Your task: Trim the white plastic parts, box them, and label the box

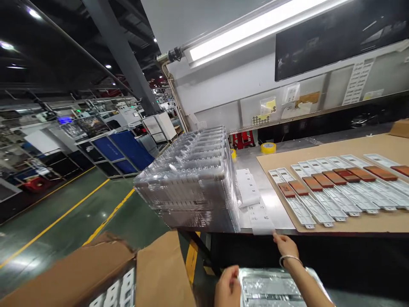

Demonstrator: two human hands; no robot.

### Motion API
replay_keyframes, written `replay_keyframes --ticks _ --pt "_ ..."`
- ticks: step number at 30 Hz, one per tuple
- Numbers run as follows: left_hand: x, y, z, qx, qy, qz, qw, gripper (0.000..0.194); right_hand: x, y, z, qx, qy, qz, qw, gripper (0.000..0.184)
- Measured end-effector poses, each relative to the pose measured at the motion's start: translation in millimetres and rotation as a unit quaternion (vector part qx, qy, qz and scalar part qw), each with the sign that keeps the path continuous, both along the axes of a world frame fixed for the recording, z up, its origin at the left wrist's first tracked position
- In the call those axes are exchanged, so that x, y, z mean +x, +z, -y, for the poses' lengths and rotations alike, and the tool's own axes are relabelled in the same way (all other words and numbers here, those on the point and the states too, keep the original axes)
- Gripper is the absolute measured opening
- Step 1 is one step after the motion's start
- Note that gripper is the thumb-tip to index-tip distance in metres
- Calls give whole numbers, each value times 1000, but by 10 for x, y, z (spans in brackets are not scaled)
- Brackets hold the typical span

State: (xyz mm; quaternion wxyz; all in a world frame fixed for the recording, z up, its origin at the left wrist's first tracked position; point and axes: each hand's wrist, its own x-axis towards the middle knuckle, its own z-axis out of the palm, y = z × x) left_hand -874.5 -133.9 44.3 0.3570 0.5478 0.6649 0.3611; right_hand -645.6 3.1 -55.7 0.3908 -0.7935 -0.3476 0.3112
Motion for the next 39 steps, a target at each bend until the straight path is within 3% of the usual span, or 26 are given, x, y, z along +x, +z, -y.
replay_keyframes --ticks 2,4,8,12,16,20,24,28,33,39 --pt "203 -128 -361 -10 -28 24 999 26 50 33 -23 20 26 30 999 23" --pt "326 -173 -576 -11 -41 38 998 31 66 125 -184 50 50 56 996 20" --pt "452 -141 -728 -32 -37 57 997 35 -21 374 -834 78 82 67 991 31" --pt "536 -135 -801 -69 -9 65 995 35 -141 543 -1392 9 56 35 998 41" --pt "555 -183 -852 -85 11 77 993 36 -175 601 -1559 -51 32 -35 998 40" --pt "522 -235 -858 -115 24 157 981 40 -149 632 -1504 -40 41 -134 989 34" --pt "516 -235 -873 -130 75 267 952 59 -135 663 -1182 19 95 -275 956 26" --pt "569 -154 -888 -144 103 367 913 73 -145 669 -510 79 159 -420 890 28" --pt "611 -1 -836 -181 13 485 856 64 -180 607 500 80 190 -540 816 40" --pt "453 259 -491 -193 -103 514 829 32 -186 598 1458 35 147 -577 803 35"
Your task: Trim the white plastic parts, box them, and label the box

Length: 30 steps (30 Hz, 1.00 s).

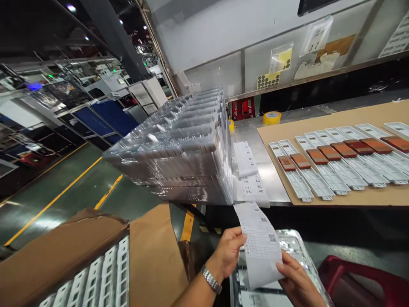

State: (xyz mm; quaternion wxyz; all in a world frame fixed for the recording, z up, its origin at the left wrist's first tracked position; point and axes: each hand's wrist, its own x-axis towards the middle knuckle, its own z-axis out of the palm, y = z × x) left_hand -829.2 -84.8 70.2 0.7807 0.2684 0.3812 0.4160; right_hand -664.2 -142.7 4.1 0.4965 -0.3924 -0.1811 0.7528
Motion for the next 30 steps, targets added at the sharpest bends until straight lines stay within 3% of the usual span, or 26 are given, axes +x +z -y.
replay_keyframes --ticks 7,11,13,15,18,22,25,27,30 --pt "-105 454 590 -13 -42 26 999 26 -65 387 723 2 -4 25 1000 36" --pt "-190 733 910 1 -52 24 998 24 -13 639 1068 65 20 138 988 38" --pt "-250 864 1072 9 -56 24 998 23 34 769 1254 91 -15 251 964 40" --pt "-317 982 1240 16 -61 29 998 23 58 948 1443 102 -86 392 910 40" --pt "-418 1141 1498 28 -73 39 996 23 -2 1339 1694 167 -153 547 806 32" --pt "-532 1333 1858 43 -98 46 993 27 -250 1879 1892 372 -127 624 676 27" --pt "-594 1452 2129 65 -122 36 990 28 -465 2101 1977 475 -87 674 559 26" --pt "-614 1514 2284 74 -128 33 988 29 -579 2155 2039 483 -58 706 515 23" --pt "-586 1575 2431 19 -106 30 994 29 -672 2144 2122 472 -60 735 484 19"
